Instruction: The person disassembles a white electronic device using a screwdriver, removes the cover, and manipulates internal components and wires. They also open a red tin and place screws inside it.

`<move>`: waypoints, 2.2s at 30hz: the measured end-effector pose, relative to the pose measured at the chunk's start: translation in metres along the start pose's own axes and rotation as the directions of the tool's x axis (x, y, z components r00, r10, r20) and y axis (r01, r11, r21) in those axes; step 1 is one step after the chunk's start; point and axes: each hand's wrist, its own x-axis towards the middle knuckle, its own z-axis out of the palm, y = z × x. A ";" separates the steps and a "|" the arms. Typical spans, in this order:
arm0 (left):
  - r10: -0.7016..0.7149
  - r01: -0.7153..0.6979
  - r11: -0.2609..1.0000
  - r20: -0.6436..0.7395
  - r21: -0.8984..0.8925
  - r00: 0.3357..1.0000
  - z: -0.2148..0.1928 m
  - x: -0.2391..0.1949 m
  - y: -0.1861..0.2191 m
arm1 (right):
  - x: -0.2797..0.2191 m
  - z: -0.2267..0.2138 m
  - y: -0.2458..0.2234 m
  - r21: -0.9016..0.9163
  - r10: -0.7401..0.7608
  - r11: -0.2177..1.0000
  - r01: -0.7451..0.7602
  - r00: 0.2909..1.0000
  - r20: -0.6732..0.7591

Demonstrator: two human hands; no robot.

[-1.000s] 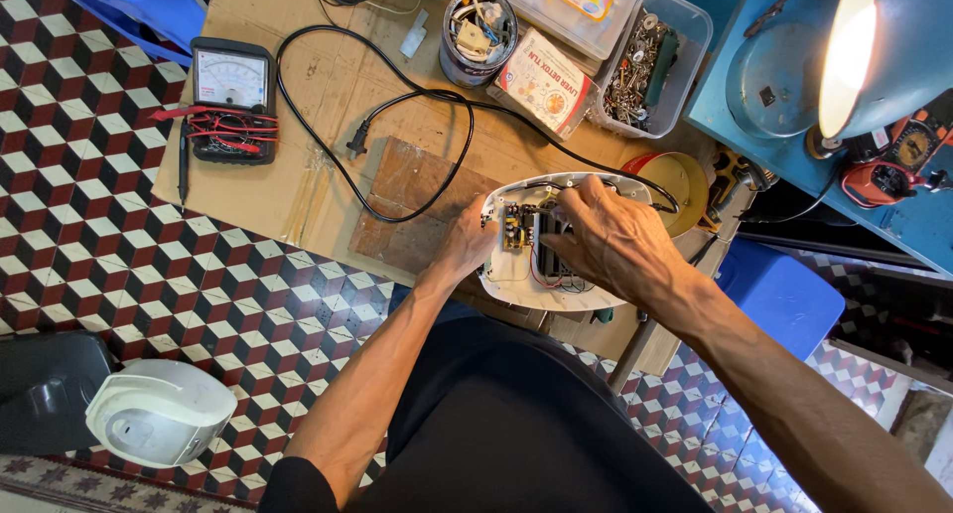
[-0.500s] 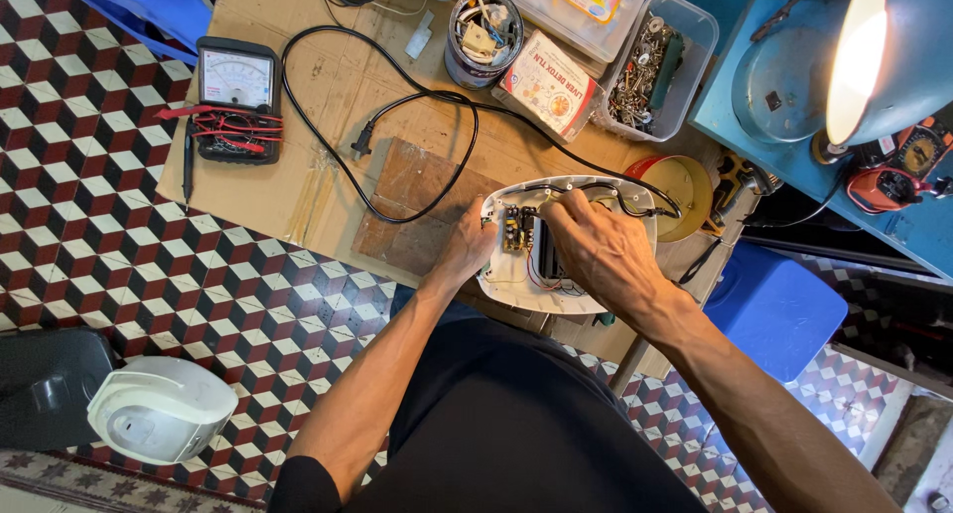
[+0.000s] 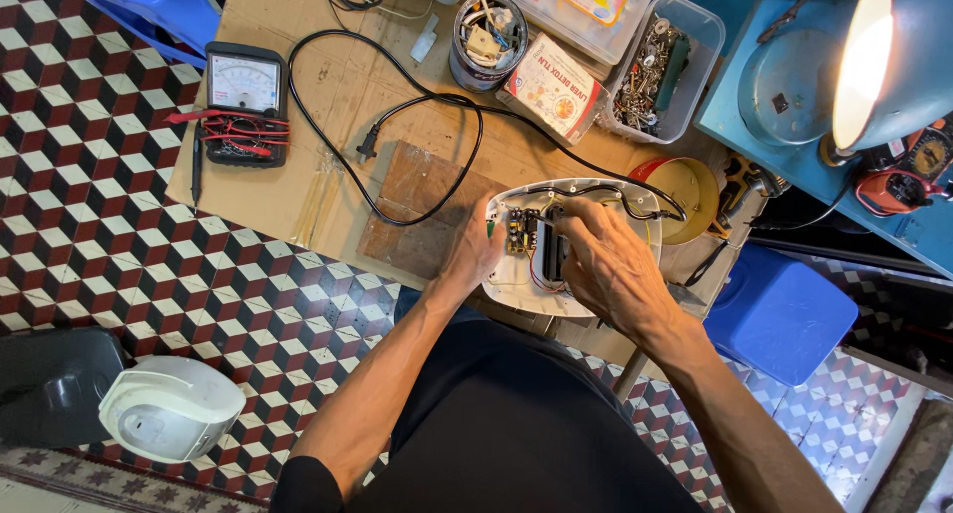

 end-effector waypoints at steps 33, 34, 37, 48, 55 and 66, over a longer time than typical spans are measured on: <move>0.198 -0.346 0.727 0.302 0.593 0.932 0.019 0.055 0.019 | -0.105 0.018 -0.028 0.382 0.657 0.746 -0.546 0.696 -0.290; 0.205 -0.352 0.723 0.302 0.594 0.931 0.019 0.055 0.018 | -0.106 0.019 -0.028 0.385 0.664 0.740 -0.552 0.692 -0.284; 0.247 -0.406 0.681 0.331 0.610 0.911 0.020 0.057 0.015 | -0.105 0.020 -0.029 0.396 0.676 0.727 -0.561 0.685 -0.270; 0.591 -0.503 0.645 0.042 0.576 0.806 0.013 0.034 0.048 | -0.112 0.021 -0.031 0.397 0.689 0.720 -0.569 0.655 -0.309; -0.293 0.297 0.939 0.045 -0.172 0.955 0.015 -0.046 0.042 | -0.111 0.005 -0.033 0.445 0.671 0.741 -0.503 0.584 -0.457; -0.504 0.448 0.863 0.448 0.233 0.738 -0.003 -0.092 0.037 | -0.049 0.020 -0.025 0.431 0.575 0.801 -0.414 0.733 -0.364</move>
